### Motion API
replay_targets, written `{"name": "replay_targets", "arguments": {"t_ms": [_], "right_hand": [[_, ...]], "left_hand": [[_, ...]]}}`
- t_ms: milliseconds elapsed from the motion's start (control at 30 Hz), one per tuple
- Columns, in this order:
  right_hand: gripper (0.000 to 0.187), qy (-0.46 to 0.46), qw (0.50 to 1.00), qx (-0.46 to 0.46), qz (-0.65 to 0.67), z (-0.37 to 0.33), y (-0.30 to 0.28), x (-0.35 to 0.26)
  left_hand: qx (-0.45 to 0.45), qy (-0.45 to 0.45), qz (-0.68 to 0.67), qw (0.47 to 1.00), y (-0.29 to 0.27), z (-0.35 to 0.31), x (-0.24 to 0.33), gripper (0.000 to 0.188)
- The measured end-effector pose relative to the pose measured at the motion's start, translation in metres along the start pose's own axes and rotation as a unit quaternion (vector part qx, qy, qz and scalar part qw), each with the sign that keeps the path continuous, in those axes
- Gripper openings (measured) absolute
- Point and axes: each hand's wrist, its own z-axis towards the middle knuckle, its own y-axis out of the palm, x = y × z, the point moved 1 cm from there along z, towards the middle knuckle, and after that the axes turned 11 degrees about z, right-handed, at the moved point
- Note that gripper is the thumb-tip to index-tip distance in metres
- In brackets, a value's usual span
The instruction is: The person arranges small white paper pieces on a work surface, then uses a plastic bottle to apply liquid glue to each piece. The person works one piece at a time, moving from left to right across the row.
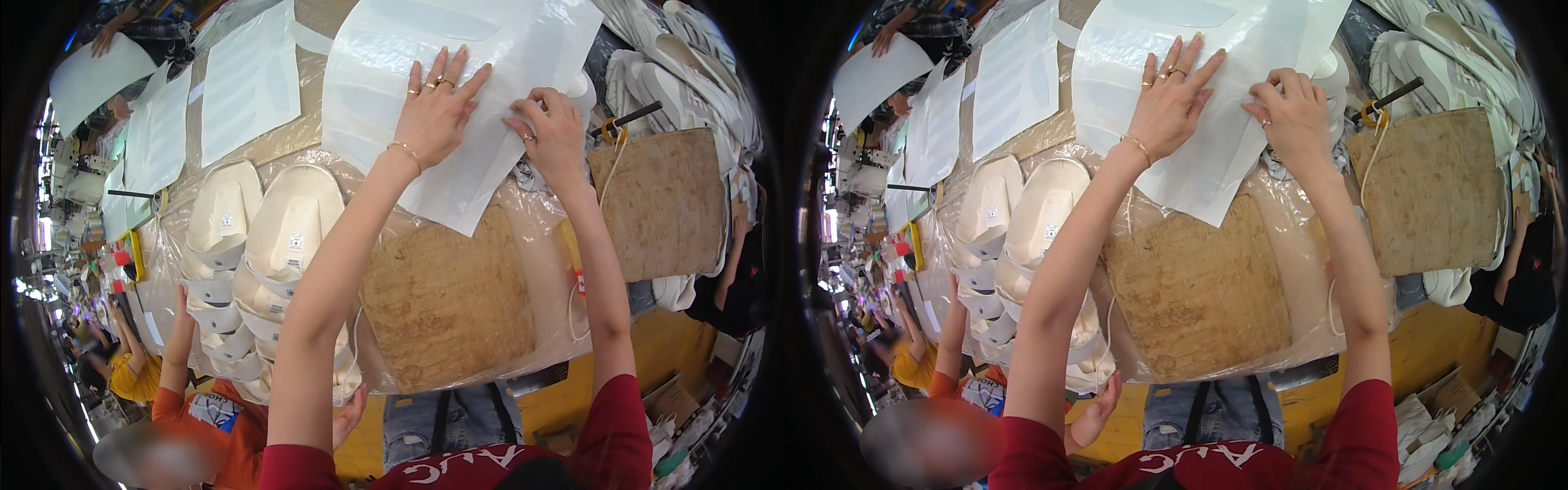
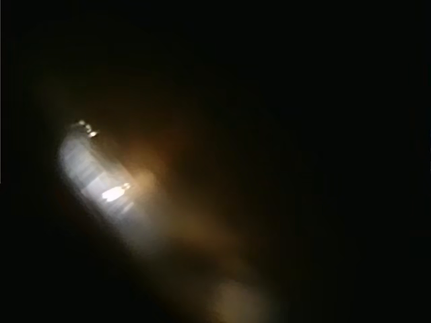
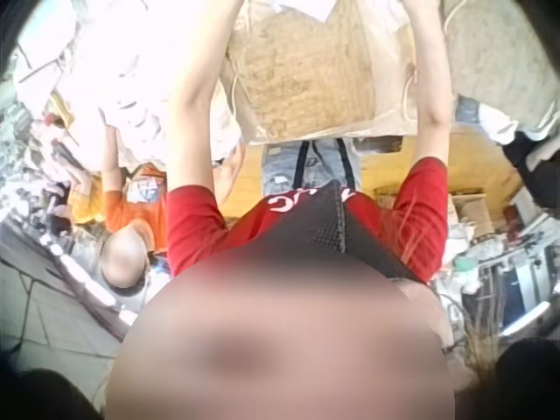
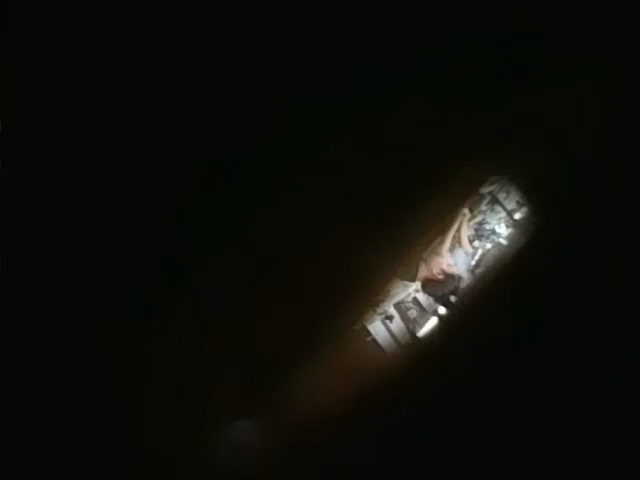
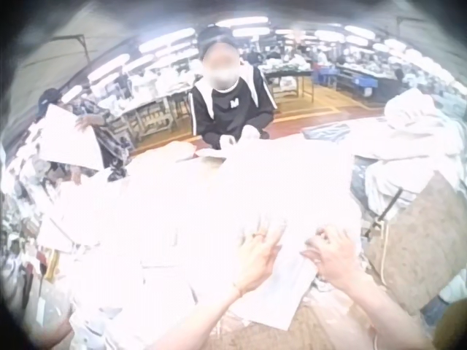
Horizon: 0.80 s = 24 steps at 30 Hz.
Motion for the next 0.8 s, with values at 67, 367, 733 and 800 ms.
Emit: {"name": "replay_targets", "arguments": {"t_ms": [67, 367, 733, 800], "right_hand": [[0.018, 0.001, 1.0, 0.01, -0.002, -0.002, -0.001, 0.002], [0.017, 0.29, 0.868, 0.007, 0.402, -0.05, 0.018, -0.077], [0.024, 0.221, 0.917, 0.033, 0.33, -0.06, 0.057, -0.134], [0.025, 0.16, 0.95, 0.035, 0.267, -0.053, 0.043, -0.135]], "left_hand": [[0.036, -0.033, -0.008, 0.999, 0.0, -0.005, 0.0, 0.056], [0.167, -0.608, -0.632, 0.45, -0.003, -0.148, 0.038, 0.059], [0.156, -0.529, -0.672, 0.495, -0.016, -0.162, 0.03, 0.048], [0.185, -0.497, -0.746, 0.403, -0.019, -0.163, 0.038, 0.044]]}}
